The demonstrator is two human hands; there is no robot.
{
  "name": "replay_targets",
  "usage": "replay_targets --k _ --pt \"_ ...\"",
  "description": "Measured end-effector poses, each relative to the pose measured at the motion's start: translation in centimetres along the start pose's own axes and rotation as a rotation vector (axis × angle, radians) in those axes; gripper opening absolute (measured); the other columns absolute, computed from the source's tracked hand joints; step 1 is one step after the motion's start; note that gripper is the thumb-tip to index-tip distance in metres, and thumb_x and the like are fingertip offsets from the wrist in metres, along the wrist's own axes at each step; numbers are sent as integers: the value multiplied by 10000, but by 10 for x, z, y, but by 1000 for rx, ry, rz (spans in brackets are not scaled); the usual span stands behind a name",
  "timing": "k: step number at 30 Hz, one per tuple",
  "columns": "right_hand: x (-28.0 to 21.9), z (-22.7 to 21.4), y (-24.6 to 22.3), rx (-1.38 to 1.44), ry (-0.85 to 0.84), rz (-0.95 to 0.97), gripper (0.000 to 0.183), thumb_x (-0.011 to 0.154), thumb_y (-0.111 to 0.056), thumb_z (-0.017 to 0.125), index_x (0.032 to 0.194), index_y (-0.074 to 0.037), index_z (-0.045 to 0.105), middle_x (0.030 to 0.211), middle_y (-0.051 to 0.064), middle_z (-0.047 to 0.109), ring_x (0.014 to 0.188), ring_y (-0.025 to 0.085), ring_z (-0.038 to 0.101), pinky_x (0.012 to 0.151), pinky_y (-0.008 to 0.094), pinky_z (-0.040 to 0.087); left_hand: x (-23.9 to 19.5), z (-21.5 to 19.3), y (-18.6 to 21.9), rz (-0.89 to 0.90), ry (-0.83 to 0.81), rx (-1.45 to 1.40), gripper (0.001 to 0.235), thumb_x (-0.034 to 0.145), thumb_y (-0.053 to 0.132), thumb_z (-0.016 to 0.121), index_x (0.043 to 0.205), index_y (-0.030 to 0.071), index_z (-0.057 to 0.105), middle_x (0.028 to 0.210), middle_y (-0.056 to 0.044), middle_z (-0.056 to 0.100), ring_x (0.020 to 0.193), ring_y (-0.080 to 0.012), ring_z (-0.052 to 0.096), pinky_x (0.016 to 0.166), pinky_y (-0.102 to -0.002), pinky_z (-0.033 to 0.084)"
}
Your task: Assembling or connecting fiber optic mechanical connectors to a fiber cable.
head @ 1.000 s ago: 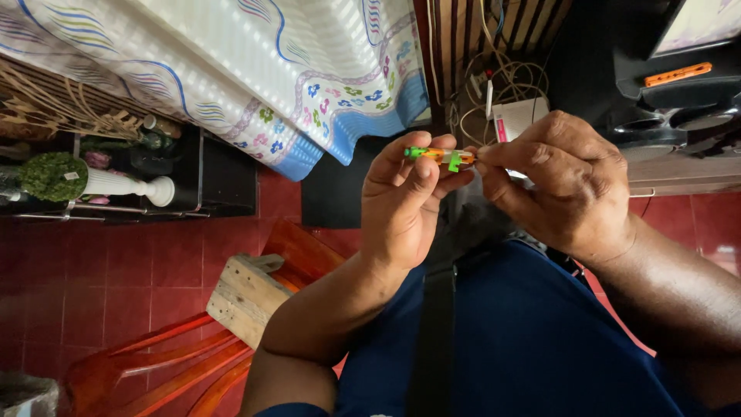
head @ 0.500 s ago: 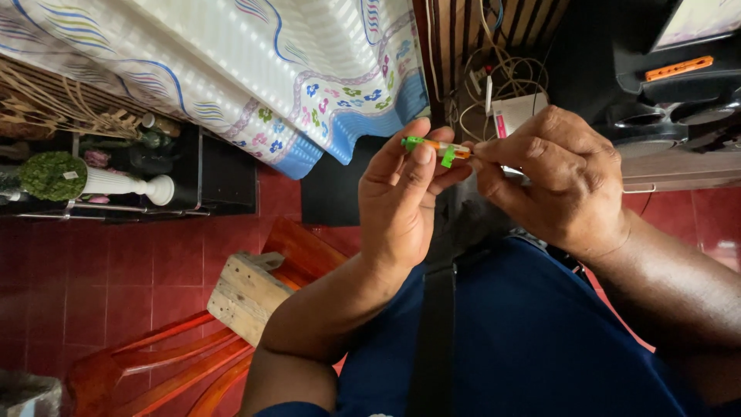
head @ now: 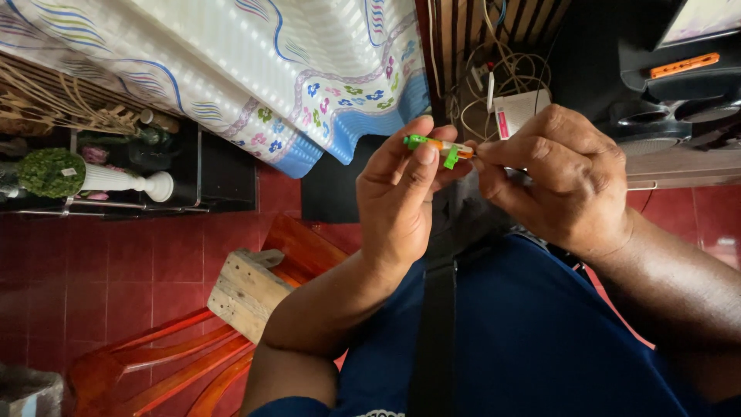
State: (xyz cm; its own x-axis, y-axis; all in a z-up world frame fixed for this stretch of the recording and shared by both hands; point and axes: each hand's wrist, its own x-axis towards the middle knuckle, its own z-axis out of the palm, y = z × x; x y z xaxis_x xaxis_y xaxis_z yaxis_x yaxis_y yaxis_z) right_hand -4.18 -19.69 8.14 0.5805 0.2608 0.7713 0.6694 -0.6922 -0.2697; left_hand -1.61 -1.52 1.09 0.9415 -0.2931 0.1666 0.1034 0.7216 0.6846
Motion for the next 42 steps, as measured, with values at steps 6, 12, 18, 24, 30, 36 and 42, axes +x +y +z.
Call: replay_targets --k 6,12,18,24,30,36,42 --pt "-7 -4 2 37 17 37 242 802 -4 875 943 -23 679 847 83 650 776 220 671 659 367 557 15 -11 11 173 60 43 242 1128 148 634 1306 -16 623 1173 -177 705 1113 -319 699 1018 -445 583" --pt "-59 1 35 13 26 228 214 888 -19 852 984 -47 663 949 95 704 880 260 704 766 368 572 19 -52 13 309 -97 63 179 1161 170 695 1173 40 572 1028 -45 578 951 -193 569 953 -394 523" --pt "-121 20 51 548 175 1006 101 1006 -49 715 1079 -54 645 931 33 699 815 119 693 699 264 564 14 -38 -24 -252 -54 263 306 986 270 682 1185 41 643 1078 -129 723 984 -256 732 904 -386 610" --pt "-141 22 35 974 130 940 184 1058 -25 661 1228 -39 592 1152 21 675 1028 73 632 891 223 532 14 -49 -75 -514 30 -86 246 978 188 751 1173 65 665 1044 -74 727 942 -199 719 834 -362 614" --pt "-136 27 31 895 -24 973 197 974 -32 706 1161 -19 643 1107 44 715 1044 104 684 944 257 574 3 -55 -86 -494 -57 -12 226 996 176 766 1166 59 672 1038 -46 724 934 -146 707 814 -302 601" --pt "-124 24 33 761 -121 910 154 957 -63 740 1091 -16 680 1084 44 742 1017 98 699 921 260 582 -4 -64 -86 -470 -38 37 308 1020 213 751 1248 16 688 1026 -36 727 904 -116 690 812 -273 584" --pt "-129 29 37 782 -115 888 156 965 -82 748 1104 -22 713 1103 53 749 1042 102 693 960 259 571 -3 -48 -68 -458 -63 216 425 1023 240 677 1391 34 623 1103 -25 727 1003 -114 698 888 -287 607"
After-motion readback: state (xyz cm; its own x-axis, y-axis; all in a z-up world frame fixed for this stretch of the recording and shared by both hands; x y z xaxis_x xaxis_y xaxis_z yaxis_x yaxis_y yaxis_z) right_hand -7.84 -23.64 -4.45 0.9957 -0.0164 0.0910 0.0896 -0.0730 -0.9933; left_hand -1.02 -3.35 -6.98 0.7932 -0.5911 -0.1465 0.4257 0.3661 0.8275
